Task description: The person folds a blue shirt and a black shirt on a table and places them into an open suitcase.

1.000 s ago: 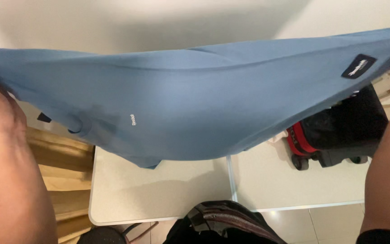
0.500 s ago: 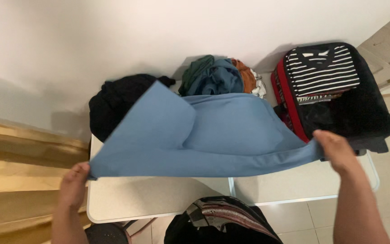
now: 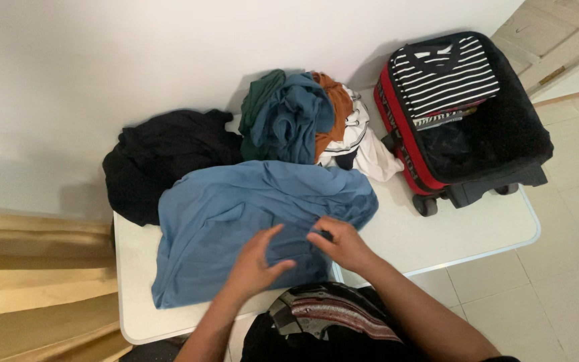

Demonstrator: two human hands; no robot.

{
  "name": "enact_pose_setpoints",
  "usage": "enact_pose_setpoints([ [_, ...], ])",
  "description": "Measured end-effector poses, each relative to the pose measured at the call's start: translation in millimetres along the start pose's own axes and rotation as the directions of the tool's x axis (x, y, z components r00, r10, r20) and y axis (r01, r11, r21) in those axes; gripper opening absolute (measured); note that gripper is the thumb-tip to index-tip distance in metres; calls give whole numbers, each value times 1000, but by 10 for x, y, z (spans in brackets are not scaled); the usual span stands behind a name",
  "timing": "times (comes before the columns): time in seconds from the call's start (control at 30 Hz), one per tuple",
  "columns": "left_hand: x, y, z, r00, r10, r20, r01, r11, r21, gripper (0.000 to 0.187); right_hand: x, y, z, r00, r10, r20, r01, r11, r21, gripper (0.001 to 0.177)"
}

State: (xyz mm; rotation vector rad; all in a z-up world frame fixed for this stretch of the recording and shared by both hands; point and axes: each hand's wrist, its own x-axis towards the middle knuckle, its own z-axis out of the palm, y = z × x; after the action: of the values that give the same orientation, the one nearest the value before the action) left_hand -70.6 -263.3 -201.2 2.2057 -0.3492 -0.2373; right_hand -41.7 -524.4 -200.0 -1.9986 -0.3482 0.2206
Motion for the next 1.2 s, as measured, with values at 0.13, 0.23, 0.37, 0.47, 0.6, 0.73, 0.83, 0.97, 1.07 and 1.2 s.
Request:
enact_pose_setpoints([
  [0.13,413,725,183,983,54,-177,-76,990,-117,52,132,-343,89,973,-212,-94,217,975,48,22],
  [0.23,487,900,80,963,25,-268,-48,996,-80,30,140,-243,35,969,-209,-134,234,949,212,42],
  [0.37,431,999,-199,928,109,-356,-132,990,-41,24,37,146,45,993,-115,-11,115,992,-55,55],
  [0.47,313,1082,-461,853,257,-455,-332,939,-90,24,66,590,49,985,169,-48,-175,944,-278,31],
  [0.6,61,1005,-920,733,211,-647,-302,953,-32,16,163,1074,-277,903,-102,-417,-128,863,-489,28],
  [0.73,-203,840,-1330,539,159,-827,-340,940,-41,16,427,1066,-731,817,-96,-569,-231,850,-474,27],
  [0.83,-321,668,-1591,410,238,-881,-273,953,130,22,566,795,-993,786,-139,-603,-192,872,-451,29],
  [0.97,-445,347,-1932,340,238,-910,-198,964,178,24,705,441,-1266,835,189,-517,-303,942,-147,21],
  [1.07,-617,165,-2168,339,291,-895,-185,953,240,27,773,293,-1399,906,280,-316,-284,958,36,12],
  [1.2,-742,151,-2360,326,197,-925,-270,957,108,31,700,27,-1518,960,9,-282,-9,1000,-1,14],
])
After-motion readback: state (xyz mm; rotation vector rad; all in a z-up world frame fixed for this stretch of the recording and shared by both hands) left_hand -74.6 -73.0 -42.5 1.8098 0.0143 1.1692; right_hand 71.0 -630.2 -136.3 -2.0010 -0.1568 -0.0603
